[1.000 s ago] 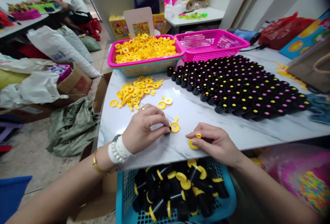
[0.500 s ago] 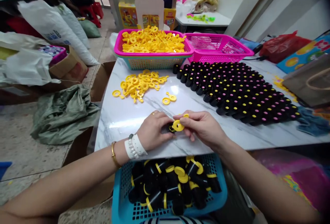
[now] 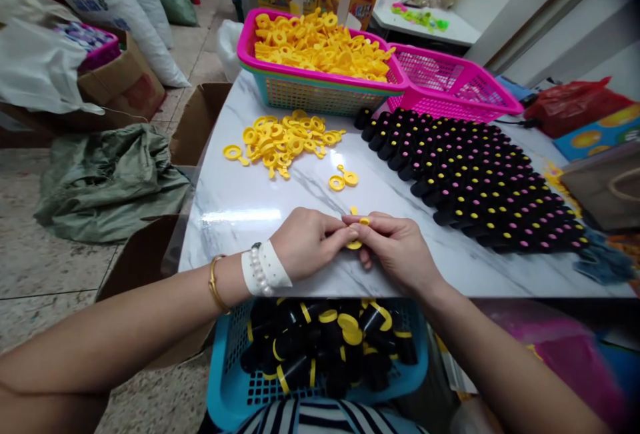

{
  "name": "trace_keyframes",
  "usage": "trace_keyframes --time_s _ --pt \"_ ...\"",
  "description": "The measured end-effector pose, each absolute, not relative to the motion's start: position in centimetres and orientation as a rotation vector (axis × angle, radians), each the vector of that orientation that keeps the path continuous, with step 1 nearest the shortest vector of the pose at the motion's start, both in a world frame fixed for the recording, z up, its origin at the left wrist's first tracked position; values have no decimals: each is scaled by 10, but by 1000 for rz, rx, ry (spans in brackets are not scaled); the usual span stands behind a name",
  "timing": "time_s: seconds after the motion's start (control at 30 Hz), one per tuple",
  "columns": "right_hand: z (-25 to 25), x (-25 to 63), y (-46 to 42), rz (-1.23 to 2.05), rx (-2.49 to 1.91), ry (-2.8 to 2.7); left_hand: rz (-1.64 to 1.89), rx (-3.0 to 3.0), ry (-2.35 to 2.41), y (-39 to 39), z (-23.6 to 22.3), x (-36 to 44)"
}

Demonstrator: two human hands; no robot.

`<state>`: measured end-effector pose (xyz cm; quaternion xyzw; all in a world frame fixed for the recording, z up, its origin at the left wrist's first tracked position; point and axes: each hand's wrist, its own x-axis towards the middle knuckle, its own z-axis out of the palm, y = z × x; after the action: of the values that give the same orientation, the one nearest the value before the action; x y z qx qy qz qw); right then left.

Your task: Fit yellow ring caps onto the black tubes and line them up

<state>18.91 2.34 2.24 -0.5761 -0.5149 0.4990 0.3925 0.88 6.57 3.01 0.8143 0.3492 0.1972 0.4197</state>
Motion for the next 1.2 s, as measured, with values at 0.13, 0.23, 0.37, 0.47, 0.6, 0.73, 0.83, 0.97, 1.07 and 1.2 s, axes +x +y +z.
trace_keyframes --time_s 0.13,0.23,0.37,0.47,0.6,0.73,0.83,0.97,1.07,1.2 --pt "22 187 21 1220 -1496 -1362 540 1973 893 59 26 11" --pt "22 184 17 1164 -1473 -1372 712 2063 955 48 17 12" --pt "20 189 18 1233 -1375 -1397 808 2207 987 42 8 12" --pt "20 201 30 1501 -1319 -1188 805 2256 946 45 7 12" --pt "25 215 53 1826 -1301 -1104 818 2284 864 49 11 10" --pt "38 213 58 1881 -1371 -1511 747 2302 824 49 12 12" --pt "44 204 51 1473 -1499 -1861 725 2309 833 50 12 14" --pt "40 193 29 1037 -1594 -1977 713 2297 887 51 10 16" --pt "31 188 3 924 -1524 -1927 692 2317 902 49 8 13" --pt "19 185 -41 810 -1444 -1845 644 2377 763 33 12 6"
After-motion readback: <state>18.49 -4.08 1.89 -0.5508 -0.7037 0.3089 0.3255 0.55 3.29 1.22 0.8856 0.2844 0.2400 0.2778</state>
